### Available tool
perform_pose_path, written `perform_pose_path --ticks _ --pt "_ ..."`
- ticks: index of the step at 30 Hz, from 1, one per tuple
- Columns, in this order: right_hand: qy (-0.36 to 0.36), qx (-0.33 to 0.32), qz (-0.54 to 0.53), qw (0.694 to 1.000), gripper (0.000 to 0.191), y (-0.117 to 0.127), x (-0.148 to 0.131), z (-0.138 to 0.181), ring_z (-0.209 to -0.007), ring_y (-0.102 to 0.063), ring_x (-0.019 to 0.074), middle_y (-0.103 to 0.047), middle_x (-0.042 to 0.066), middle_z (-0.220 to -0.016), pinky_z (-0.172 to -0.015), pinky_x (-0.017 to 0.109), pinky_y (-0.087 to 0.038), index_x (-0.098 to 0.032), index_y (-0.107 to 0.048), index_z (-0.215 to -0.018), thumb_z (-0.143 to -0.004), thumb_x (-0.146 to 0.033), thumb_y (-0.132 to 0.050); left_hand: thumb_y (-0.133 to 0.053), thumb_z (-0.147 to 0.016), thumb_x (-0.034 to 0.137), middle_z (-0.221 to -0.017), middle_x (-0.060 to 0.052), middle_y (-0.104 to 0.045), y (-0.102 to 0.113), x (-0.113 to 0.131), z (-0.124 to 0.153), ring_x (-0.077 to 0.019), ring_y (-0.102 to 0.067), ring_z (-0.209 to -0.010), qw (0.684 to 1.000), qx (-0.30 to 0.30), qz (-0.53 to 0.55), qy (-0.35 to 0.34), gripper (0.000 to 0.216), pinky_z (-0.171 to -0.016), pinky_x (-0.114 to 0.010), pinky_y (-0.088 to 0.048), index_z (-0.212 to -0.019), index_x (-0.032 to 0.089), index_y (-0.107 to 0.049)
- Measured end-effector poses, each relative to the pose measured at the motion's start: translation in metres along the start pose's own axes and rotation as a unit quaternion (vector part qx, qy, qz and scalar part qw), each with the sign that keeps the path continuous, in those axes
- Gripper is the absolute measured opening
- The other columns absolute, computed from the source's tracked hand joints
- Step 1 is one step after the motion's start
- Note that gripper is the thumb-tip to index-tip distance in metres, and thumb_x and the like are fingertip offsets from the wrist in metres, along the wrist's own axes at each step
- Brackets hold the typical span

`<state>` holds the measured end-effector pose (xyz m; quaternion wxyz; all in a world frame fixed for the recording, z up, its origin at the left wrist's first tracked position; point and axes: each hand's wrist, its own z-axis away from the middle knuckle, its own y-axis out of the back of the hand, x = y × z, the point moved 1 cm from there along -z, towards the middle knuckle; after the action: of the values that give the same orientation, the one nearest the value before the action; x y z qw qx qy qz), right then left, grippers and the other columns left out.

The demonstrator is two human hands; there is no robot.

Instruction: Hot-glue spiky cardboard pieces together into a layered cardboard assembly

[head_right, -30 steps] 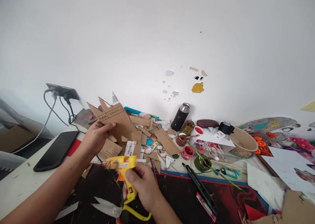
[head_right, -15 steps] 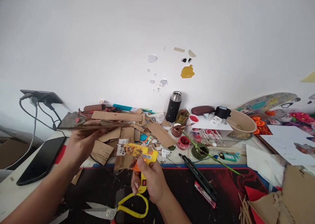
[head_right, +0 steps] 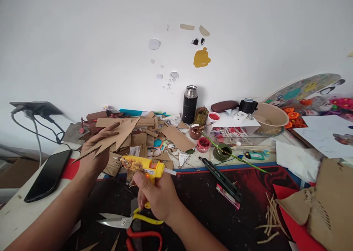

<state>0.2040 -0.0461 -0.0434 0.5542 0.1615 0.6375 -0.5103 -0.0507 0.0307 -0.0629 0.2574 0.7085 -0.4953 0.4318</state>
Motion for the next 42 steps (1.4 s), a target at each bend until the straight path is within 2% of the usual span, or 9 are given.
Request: perform_pose_path --ticks 4,8,16,20,28,42 --pt "-0.011 0.001 0.006 1.0 0.076 -0.004 0.004 0.0 -0.038 -0.049 0.0114 -0.046 -0.009 -0.044 -0.042 0.023 -0.04 -0.02 -0.064 -0.083 -0.083 -0.095 -0.075 -0.1 -0.078 0.052 -0.124 -0.011 -0.088 -0.005 0.0 0.003 -0.0391 -0.076 -0.134 1.0 0.022 0.015 0.003 0.031 -0.125 -0.063 -0.053 -0.089 0.027 -0.087" --pt "-0.02 0.014 0.001 1.0 0.077 -0.006 0.007 -0.001 -0.038 -0.048 0.0119 -0.045 -0.009 -0.043 -0.041 0.023 -0.039 -0.022 -0.062 -0.081 -0.08 -0.098 -0.074 -0.101 -0.075 0.056 -0.119 -0.011 -0.088 -0.012 0.006 0.004 -0.0391 -0.076 -0.133 0.999 0.029 0.019 0.01 0.031 -0.126 -0.063 -0.053 -0.085 0.03 -0.088" --pt "-0.02 0.007 -0.011 1.0 0.077 -0.011 0.008 0.0 -0.035 -0.046 0.0107 -0.045 -0.01 -0.041 -0.041 0.022 -0.04 -0.023 -0.059 -0.078 -0.079 -0.099 -0.074 -0.097 -0.077 0.062 -0.126 -0.011 -0.087 -0.02 0.015 0.009 -0.0405 -0.072 -0.14 1.0 0.006 -0.002 0.023 0.034 -0.128 -0.061 -0.052 -0.086 0.029 -0.09" --pt "-0.018 0.005 -0.013 1.0 0.076 -0.012 0.008 0.0 -0.035 -0.046 0.0103 -0.045 -0.01 -0.041 -0.041 0.021 -0.041 -0.023 -0.059 -0.077 -0.08 -0.097 -0.074 -0.098 -0.077 0.055 -0.129 -0.011 -0.087 -0.022 0.018 0.011 -0.0411 -0.07 -0.144 1.0 -0.003 -0.016 0.026 0.029 -0.133 -0.062 -0.046 -0.086 0.029 -0.091" --pt "-0.013 0.008 -0.007 1.0 0.074 -0.012 0.01 0.0 -0.035 -0.047 0.0105 -0.046 -0.01 -0.041 -0.041 0.022 -0.041 -0.023 -0.059 -0.077 -0.083 -0.096 -0.073 -0.096 -0.08 0.044 -0.131 -0.009 -0.087 -0.022 0.021 0.011 -0.0391 -0.071 -0.144 0.999 -0.008 -0.038 0.031 0.014 -0.134 -0.06 -0.045 -0.086 0.032 -0.092" --pt "-0.013 0.002 0.006 1.0 0.072 -0.012 0.011 0.0 -0.036 -0.045 0.0108 -0.046 -0.009 -0.042 -0.042 0.023 -0.04 -0.024 -0.058 -0.076 -0.086 -0.094 -0.072 -0.092 -0.084 0.043 -0.131 -0.012 -0.086 -0.021 0.027 0.011 -0.0387 -0.069 -0.144 0.997 -0.035 -0.073 0.008 0.018 -0.133 -0.061 -0.046 -0.092 0.027 -0.09"
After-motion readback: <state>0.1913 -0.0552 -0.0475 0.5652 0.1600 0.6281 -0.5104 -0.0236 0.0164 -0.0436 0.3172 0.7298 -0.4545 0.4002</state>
